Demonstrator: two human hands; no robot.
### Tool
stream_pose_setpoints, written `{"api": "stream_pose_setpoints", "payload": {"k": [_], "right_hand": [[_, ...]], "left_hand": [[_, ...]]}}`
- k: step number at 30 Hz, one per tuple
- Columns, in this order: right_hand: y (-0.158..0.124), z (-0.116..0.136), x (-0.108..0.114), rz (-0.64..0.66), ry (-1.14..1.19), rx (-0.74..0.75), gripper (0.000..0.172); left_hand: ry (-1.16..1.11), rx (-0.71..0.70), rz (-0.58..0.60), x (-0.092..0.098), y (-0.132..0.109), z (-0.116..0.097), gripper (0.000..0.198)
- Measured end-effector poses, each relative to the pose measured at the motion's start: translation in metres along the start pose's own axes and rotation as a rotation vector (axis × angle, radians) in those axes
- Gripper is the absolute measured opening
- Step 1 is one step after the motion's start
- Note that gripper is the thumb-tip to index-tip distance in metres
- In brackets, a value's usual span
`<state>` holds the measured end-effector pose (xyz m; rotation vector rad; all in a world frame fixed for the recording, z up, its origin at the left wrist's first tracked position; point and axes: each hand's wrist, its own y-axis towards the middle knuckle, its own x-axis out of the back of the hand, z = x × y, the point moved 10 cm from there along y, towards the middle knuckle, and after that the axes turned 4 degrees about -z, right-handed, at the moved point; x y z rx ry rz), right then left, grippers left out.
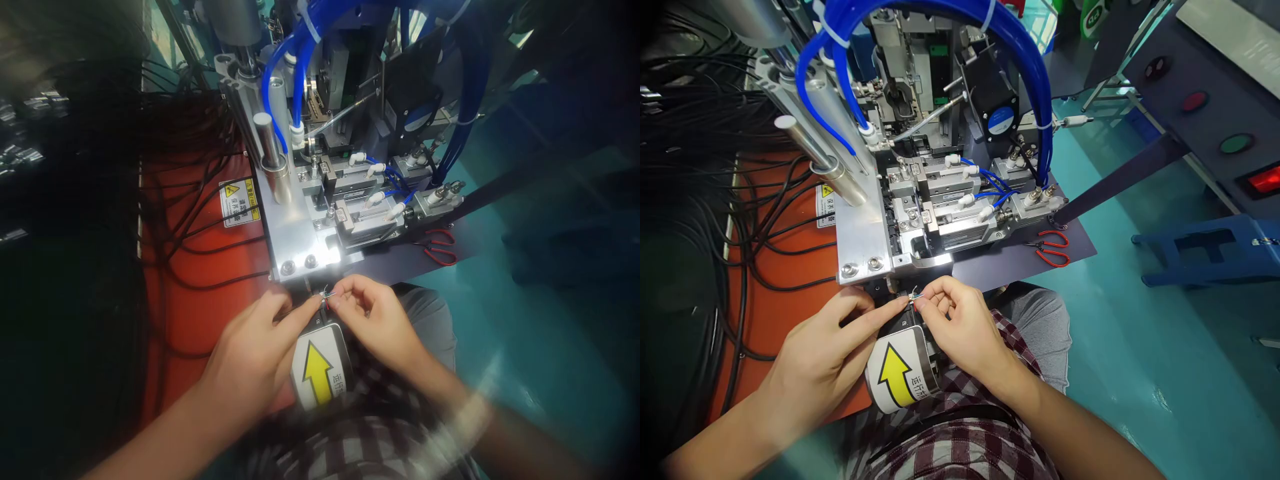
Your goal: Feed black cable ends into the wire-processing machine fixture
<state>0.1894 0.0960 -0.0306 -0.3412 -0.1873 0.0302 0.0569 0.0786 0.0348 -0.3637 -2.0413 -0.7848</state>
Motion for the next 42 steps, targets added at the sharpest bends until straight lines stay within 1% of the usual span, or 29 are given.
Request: {"api": "stream_pose_setpoints", "payload": {"k": [2,5,8,12,19,27,38,42], "right_hand": [[0.000,0.001,0.002,-0.022,-0.017,0.000,0.013],[0.000,-0.002,0.004,-0.028,0.017,-0.058,0.017],[0.000,-0.004,0.003,-0.019,0.079,-0.102,0.020],[0.001,-0.006,0.002,-0.016,0.108,-0.141,0.020],[0.002,-0.005,-0.003,0.049,0.139,-0.182,0.021],[-0.001,0.000,-0.003,0.014,0.150,-0.204,0.020],[0.005,-0.010,-0.007,0.040,0.216,-0.220,0.019],[0.005,-0.008,-0.007,0.046,0.208,-0.205,0.016]], "left_hand": [[-0.002,-0.001,0.014,-0.001,0.000,-0.001,0.033],[-0.005,-0.009,0.038,-0.001,0.002,-0.002,0.033],[-0.003,-0.009,0.028,0.000,0.004,-0.002,0.033],[0.002,-0.013,0.020,0.001,0.005,-0.003,0.033],[-0.010,-0.003,0.030,-0.001,0.003,-0.002,0.033],[-0.016,-0.004,0.025,-0.001,0.002,-0.001,0.034],[-0.026,-0.008,0.020,-0.001,0.003,-0.003,0.035],[-0.027,-0.010,0.007,0.000,0.002,-0.003,0.035]]}}
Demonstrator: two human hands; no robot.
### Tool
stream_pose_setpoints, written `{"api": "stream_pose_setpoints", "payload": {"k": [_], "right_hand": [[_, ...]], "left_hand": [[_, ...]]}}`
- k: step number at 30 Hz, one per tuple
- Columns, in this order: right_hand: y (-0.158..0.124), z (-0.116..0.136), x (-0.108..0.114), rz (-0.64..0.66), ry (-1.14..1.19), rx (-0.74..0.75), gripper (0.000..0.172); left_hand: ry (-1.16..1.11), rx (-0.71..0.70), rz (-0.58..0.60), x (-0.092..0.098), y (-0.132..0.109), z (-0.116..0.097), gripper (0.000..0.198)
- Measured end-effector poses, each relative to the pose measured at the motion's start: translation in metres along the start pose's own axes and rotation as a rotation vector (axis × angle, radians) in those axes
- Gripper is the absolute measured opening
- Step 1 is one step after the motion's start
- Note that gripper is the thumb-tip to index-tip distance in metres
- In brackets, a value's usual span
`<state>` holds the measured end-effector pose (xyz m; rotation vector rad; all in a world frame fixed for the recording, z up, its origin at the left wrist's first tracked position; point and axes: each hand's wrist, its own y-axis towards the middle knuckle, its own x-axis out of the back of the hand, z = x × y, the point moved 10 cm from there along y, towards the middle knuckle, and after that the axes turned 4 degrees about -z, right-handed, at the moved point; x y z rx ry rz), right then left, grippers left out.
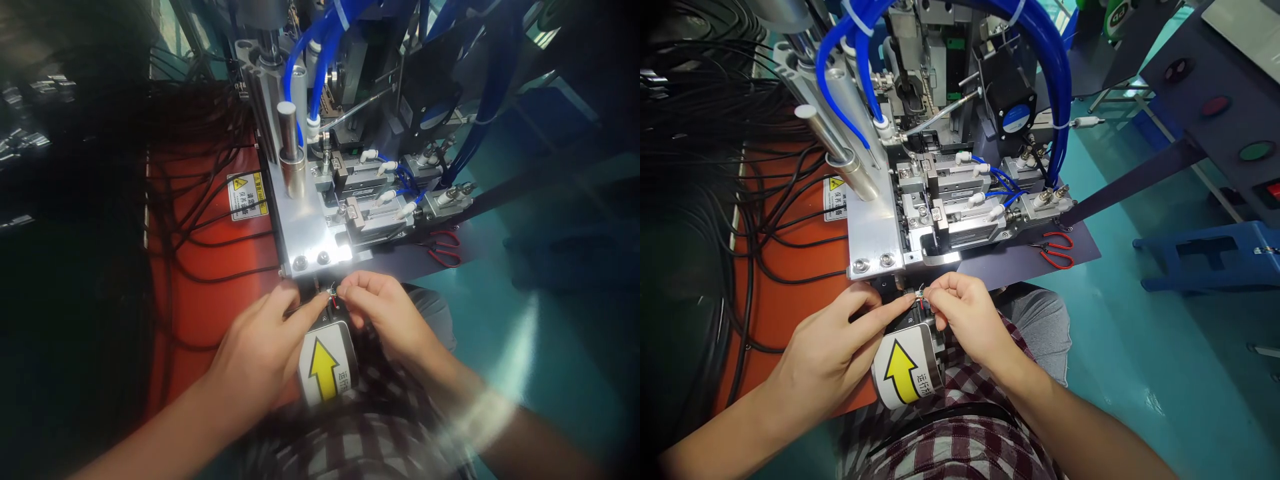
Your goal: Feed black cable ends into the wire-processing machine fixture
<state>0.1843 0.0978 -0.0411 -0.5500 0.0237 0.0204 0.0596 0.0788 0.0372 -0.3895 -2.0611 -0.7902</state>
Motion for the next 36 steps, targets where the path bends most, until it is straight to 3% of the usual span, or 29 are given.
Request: {"api": "stream_pose_setpoints", "payload": {"k": [13,24,28,32,36], "right_hand": [[-0.003,0.010,-0.001,-0.043,-0.056,0.003,0.010],[-0.006,0.004,0.001,0.040,-0.040,-0.004,0.020],[-0.009,0.007,0.008,0.002,-0.072,0.019,0.023],[-0.014,0.013,0.016,-0.107,-0.114,0.133,0.017],[-0.025,0.032,0.020,-0.227,-0.313,0.411,0.005]], "left_hand": [[0.020,0.009,0.008,-0.001,0.002,0.000,0.034],[0.027,0.003,0.005,0.000,0.004,-0.001,0.034],[0.036,-0.005,0.010,0.000,0.004,-0.002,0.034],[0.028,0.000,0.016,0.000,0.002,-0.001,0.034],[0.021,0.003,0.006,0.000,0.002,0.000,0.035]]}}
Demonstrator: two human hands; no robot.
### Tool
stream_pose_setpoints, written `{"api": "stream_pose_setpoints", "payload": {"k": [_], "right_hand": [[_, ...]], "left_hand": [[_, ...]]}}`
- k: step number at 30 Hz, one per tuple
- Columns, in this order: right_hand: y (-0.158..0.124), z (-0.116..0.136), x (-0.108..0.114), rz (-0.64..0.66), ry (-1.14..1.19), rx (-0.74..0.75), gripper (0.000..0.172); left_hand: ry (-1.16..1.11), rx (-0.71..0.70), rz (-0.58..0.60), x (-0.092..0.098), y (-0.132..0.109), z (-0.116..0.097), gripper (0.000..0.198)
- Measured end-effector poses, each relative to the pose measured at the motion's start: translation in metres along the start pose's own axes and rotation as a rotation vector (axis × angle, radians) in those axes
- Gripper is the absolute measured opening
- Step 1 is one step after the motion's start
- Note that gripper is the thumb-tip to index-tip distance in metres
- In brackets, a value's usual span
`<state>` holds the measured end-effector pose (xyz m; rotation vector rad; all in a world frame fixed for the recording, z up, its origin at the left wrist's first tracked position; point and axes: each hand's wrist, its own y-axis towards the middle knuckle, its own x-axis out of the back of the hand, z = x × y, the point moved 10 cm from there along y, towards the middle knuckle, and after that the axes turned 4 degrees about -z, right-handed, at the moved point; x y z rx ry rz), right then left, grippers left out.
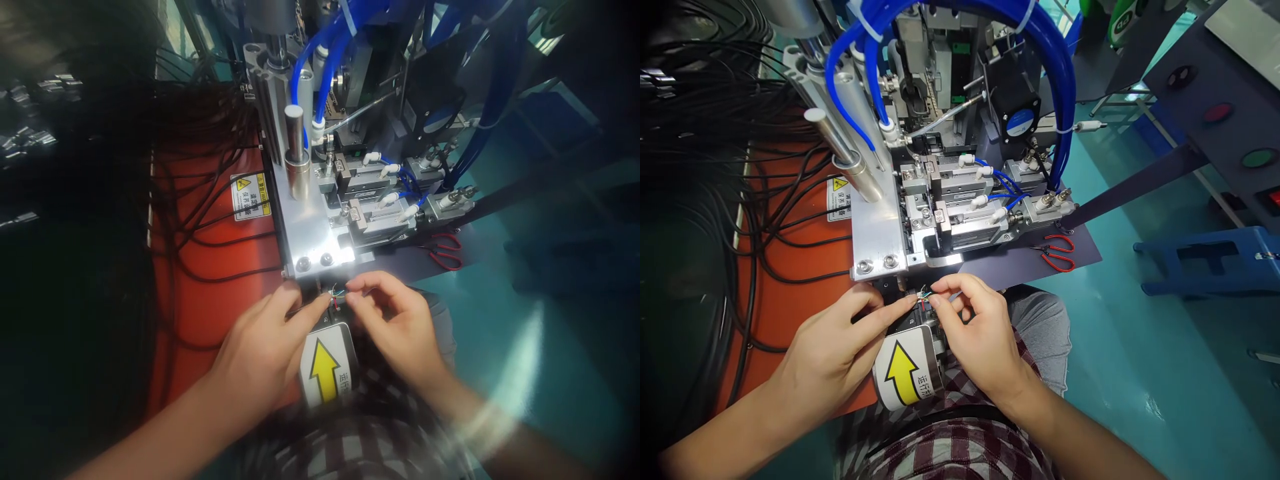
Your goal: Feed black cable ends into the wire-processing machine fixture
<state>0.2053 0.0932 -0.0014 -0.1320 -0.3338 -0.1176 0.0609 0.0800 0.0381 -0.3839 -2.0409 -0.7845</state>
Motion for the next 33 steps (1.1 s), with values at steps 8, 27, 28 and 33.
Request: {"api": "stream_pose_setpoints", "payload": {"k": [8,27,28,33], "right_hand": [[-0.005,0.020,0.000,-0.033,-0.140,0.288,0.010],[-0.006,0.020,0.001,-0.076,-0.173,0.318,0.007],[-0.006,0.020,0.002,-0.084,-0.175,0.319,0.007],[-0.010,0.030,0.000,-0.071,-0.185,0.403,0.010]], "left_hand": [[-0.013,0.010,-0.009,-0.001,-0.003,0.001,0.035],[-0.020,0.011,0.002,-0.001,-0.003,0.002,0.035],[-0.022,0.010,0.004,-0.002,-0.003,0.002,0.035],[-0.021,0.010,0.007,-0.001,-0.001,0.001,0.036]]}}
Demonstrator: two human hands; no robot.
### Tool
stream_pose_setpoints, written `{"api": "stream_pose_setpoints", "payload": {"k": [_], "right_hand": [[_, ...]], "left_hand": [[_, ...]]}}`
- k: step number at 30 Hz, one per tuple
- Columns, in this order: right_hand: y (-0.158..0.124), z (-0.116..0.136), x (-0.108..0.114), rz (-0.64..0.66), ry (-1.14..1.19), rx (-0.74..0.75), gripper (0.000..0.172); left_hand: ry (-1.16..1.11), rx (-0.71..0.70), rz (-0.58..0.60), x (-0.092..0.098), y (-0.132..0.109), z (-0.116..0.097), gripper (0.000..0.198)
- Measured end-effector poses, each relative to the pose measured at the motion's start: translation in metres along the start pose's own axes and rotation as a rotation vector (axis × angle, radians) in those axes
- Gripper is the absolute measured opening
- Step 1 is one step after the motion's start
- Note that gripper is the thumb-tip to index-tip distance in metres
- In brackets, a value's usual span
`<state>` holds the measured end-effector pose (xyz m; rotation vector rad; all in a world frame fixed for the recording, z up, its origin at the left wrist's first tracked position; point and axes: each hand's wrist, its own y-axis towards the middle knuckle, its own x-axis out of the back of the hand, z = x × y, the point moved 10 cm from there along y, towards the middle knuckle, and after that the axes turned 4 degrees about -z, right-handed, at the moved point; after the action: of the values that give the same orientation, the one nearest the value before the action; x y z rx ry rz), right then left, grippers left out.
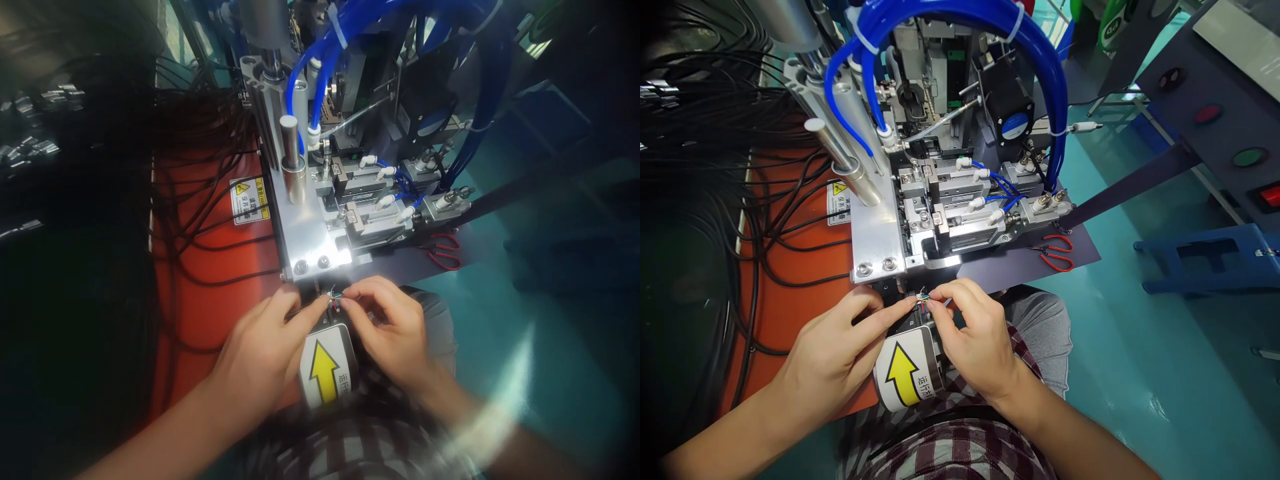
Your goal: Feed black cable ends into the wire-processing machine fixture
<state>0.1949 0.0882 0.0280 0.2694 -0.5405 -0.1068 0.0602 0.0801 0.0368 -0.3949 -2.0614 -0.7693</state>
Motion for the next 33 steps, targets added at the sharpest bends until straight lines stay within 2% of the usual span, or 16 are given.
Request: {"api": "stream_pose_setpoints", "payload": {"k": [3,5,11,20,33], "right_hand": [[0.000,0.003,-0.001,0.010,-0.010,0.030,0.011],[0.000,-0.002,-0.003,0.028,0.000,-0.016,0.010],[-0.005,-0.031,-0.018,0.170,0.092,-0.367,0.009],[0.001,-0.015,-0.021,0.206,-0.096,-0.271,0.011],[0.000,-0.030,-0.025,0.229,-0.045,-0.370,0.014]], "left_hand": [[0.005,-0.001,-0.006,0.001,0.000,-0.001,0.034],[0.014,0.000,-0.005,0.000,0.001,0.000,0.034],[0.016,-0.004,-0.018,0.002,0.001,-0.001,0.034],[0.007,0.006,-0.018,0.000,-0.001,0.000,0.034],[0.011,-0.010,-0.016,0.002,0.001,-0.003,0.034]]}}
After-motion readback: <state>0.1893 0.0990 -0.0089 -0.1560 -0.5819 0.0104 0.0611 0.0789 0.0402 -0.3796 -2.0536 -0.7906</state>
